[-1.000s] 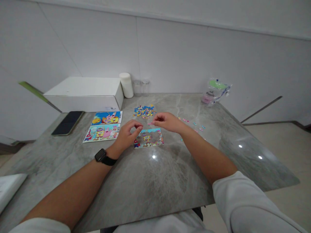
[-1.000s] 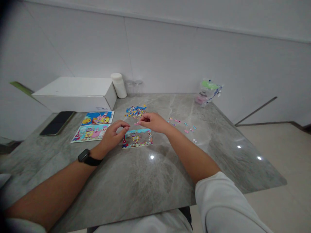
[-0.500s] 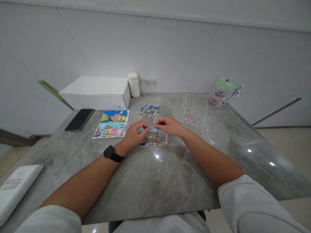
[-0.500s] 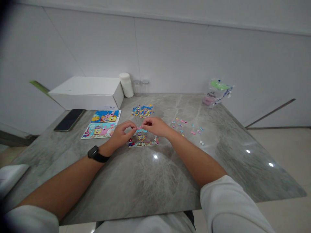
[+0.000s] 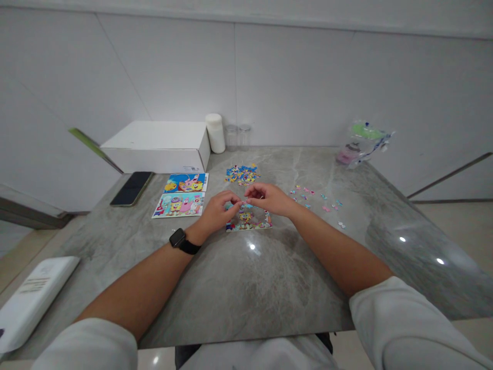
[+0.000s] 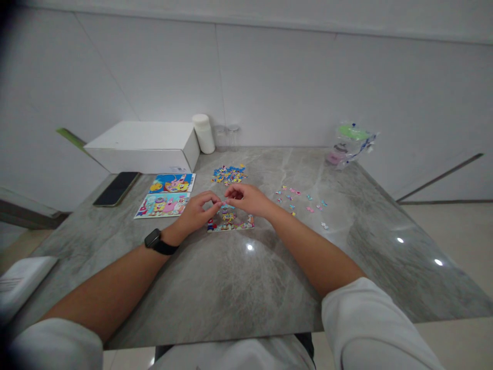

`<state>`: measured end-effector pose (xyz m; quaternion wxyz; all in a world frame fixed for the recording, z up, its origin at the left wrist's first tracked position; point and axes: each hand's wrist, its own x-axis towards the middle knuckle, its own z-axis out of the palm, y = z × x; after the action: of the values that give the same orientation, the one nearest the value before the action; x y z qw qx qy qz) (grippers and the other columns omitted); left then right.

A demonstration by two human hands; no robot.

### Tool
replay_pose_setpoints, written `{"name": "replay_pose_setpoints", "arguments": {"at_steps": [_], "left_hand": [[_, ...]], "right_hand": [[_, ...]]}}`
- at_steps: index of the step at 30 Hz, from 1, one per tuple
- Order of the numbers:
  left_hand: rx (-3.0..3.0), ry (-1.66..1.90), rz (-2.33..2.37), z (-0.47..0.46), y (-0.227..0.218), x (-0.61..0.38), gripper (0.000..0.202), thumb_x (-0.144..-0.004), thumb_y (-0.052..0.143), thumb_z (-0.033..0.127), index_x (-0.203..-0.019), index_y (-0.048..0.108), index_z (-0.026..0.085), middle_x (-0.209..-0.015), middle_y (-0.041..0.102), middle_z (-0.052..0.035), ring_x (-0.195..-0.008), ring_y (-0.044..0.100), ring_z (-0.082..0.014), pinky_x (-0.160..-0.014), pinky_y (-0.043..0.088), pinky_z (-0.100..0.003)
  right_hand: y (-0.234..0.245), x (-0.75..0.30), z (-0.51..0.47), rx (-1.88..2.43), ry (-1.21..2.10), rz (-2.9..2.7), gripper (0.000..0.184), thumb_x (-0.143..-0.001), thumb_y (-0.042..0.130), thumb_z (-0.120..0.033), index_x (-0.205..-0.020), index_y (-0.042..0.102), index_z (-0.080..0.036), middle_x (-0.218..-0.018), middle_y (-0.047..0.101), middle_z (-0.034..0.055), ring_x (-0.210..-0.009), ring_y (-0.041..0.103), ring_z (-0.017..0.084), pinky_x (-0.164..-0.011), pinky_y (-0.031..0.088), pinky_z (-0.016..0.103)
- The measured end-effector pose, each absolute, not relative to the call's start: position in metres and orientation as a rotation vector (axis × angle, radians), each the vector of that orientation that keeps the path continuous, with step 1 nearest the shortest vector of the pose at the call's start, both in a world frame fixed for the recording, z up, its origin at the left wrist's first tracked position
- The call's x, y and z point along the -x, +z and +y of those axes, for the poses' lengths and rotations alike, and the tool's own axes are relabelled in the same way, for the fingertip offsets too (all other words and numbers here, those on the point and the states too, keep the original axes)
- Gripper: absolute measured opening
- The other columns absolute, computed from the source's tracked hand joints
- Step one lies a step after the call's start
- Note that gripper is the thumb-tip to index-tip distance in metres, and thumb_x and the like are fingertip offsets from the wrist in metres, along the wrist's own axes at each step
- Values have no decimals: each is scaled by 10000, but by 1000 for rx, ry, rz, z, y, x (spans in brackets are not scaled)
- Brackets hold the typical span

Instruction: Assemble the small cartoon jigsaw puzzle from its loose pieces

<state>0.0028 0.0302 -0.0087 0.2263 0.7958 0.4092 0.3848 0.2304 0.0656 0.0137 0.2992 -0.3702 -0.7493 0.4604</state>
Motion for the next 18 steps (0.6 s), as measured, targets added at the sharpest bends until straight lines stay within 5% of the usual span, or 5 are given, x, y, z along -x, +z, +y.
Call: {"name": "replay_pose_setpoints", "arguments": {"at_steps": [9, 18], "left_hand": [[-2279, 1028, 1115, 31, -9, -2, 222, -1001, 589, 333, -843, 657, 194, -849, 693, -36, -832, 634, -189, -813, 484, -334], [-2346, 1015, 1103, 32, -12, -2, 176, -996, 622, 342, -948, 713, 199, -919, 724, -48, -885, 658, -202, -846, 492, -351]], "right_hand": [[7, -244, 76, 1086, 1128, -2185, 89, -830, 718, -229, -894, 740, -172, -765, 690, -7, -704, 591, 130, -687, 453, 258], [9, -245, 77, 1069, 1104, -2188, 94, -860, 703, -255, -896, 735, -174, -799, 714, 7, -743, 619, 145, -700, 455, 260]]}}
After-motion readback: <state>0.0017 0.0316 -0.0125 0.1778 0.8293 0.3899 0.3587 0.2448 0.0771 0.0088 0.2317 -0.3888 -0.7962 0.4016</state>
